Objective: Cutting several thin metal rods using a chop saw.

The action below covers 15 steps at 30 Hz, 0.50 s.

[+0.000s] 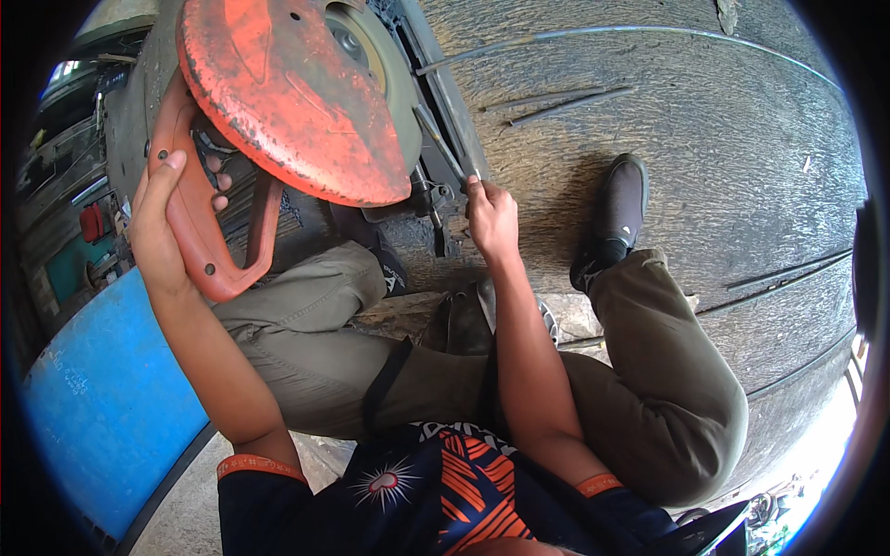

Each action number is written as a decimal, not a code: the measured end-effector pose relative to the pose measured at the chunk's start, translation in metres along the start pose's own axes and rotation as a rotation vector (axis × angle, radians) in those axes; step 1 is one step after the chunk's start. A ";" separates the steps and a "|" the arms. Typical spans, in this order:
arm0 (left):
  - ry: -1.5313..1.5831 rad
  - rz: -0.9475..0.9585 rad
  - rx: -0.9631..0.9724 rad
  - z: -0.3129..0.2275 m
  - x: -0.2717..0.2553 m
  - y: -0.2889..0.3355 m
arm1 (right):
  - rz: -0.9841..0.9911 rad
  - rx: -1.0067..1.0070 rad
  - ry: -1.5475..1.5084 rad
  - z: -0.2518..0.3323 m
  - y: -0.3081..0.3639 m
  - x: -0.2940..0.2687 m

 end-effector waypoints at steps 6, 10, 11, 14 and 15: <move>-0.004 -0.018 -0.013 0.000 -0.002 0.002 | 0.139 0.104 -0.302 -0.010 -0.004 0.013; -0.027 -0.028 -0.015 -0.003 -0.002 0.004 | 0.189 0.135 -0.459 -0.002 -0.001 0.013; -0.026 -0.029 -0.014 -0.004 -0.002 0.004 | 0.189 0.134 -0.459 -0.002 -0.001 0.014; -0.020 -0.014 -0.001 -0.006 -0.001 0.005 | 0.220 0.127 -0.440 -0.003 -0.002 0.016; -0.017 -0.014 -0.004 -0.006 -0.001 0.005 | 0.247 0.121 -0.431 -0.003 -0.001 0.017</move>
Point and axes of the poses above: each hand's wrist, its own y-axis away from the middle knuckle, its own x-axis out of the palm, z = x × y, the point moved 4 cm from there along -y, towards the middle knuckle, and after that the axes turned 2 degrees about x, right-handed, at the moved point
